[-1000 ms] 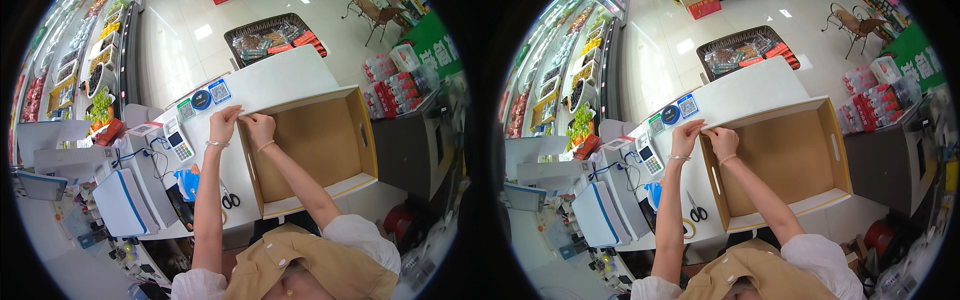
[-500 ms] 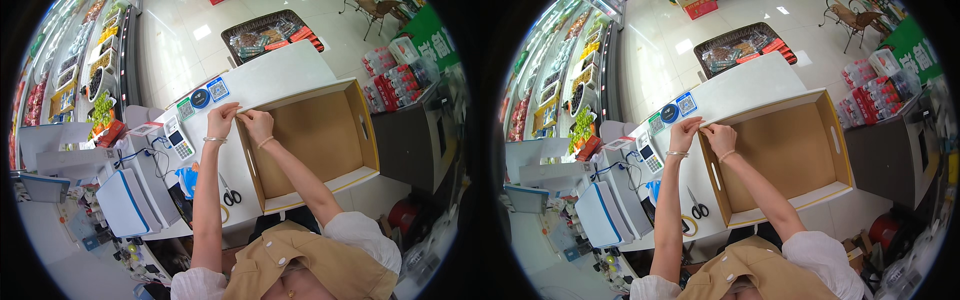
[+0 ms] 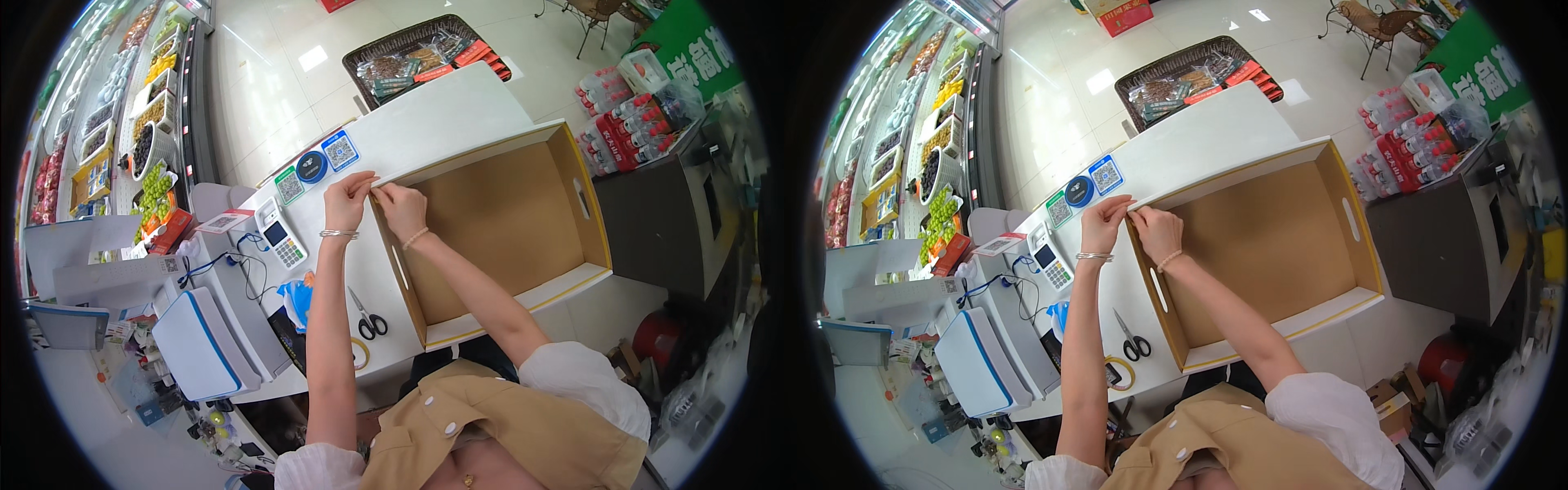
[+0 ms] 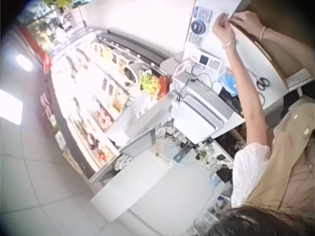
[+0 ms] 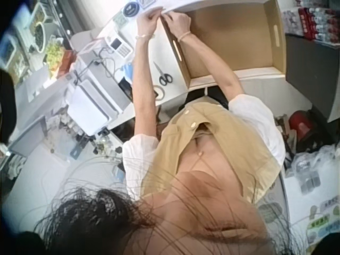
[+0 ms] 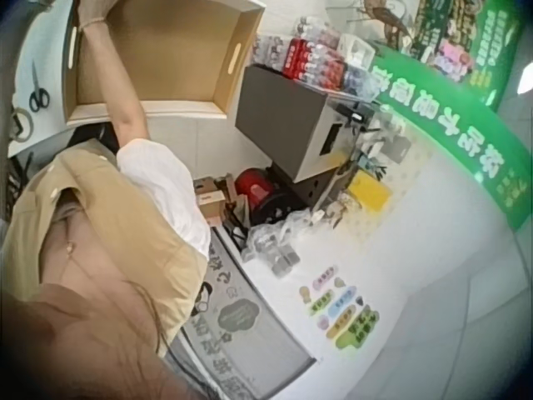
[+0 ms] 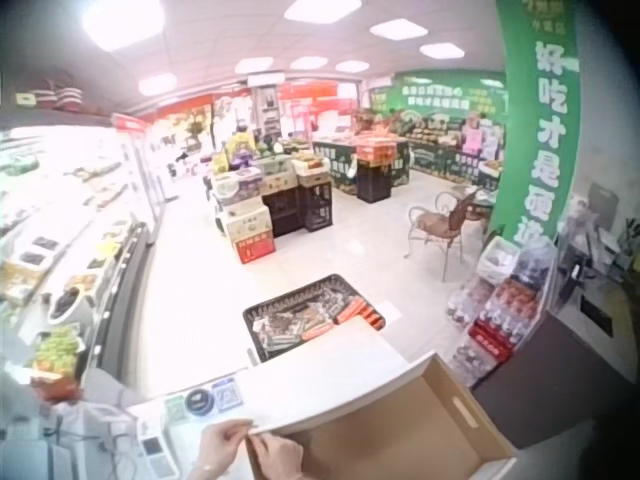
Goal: The person assembles a cardboard box by folding and taping its edges. They then retrieve a pink sheet from a shelf, place it on the counter, and begin rolling it into a cylindrical shape.
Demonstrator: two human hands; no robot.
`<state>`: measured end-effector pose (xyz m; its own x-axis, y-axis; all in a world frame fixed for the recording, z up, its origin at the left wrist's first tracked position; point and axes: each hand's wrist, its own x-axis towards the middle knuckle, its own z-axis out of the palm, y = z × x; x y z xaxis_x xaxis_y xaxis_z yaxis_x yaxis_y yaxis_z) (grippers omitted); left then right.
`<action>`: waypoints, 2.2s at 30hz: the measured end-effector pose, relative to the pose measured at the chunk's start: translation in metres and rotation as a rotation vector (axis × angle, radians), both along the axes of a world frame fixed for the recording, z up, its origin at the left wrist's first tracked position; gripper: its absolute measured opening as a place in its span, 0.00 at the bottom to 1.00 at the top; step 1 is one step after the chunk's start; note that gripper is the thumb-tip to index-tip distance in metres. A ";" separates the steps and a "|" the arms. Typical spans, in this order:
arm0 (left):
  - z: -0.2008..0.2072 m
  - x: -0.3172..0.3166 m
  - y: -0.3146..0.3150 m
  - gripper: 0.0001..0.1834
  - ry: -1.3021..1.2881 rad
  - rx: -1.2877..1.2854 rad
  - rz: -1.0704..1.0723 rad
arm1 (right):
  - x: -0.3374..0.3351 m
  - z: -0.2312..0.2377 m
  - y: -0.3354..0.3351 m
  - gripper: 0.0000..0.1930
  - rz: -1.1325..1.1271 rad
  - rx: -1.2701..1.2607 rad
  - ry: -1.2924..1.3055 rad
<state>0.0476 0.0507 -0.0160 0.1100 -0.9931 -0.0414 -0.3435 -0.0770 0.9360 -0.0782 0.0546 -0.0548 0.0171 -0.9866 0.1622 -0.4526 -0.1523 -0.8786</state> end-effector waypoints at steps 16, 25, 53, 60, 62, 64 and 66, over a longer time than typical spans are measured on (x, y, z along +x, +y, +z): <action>-0.014 -0.015 0.011 0.18 0.068 -0.005 0.077 | -0.031 -0.016 0.019 0.10 -0.268 1.371 -1.964; -0.018 -0.035 0.022 0.23 0.086 0.059 0.166 | -0.032 0.021 0.023 0.08 -0.182 0.733 -1.189; -0.019 -0.025 0.031 0.33 0.111 0.054 0.026 | 0.011 0.034 0.000 0.10 -0.205 0.536 -0.217; -0.014 -0.025 0.032 0.33 0.148 0.078 0.019 | 0.014 0.034 -0.002 0.09 -0.176 0.533 -0.226; -0.009 -0.026 0.031 0.33 0.168 0.101 0.025 | 0.015 0.034 -0.001 0.09 -0.198 0.529 -0.225; -0.017 -0.024 0.031 0.33 0.176 0.086 0.008 | 0.016 0.033 -0.001 0.09 -0.208 0.519 -0.231; -0.024 -0.021 0.031 0.33 0.176 0.077 -0.006 | 0.018 0.029 -0.002 0.09 -0.206 0.506 -0.245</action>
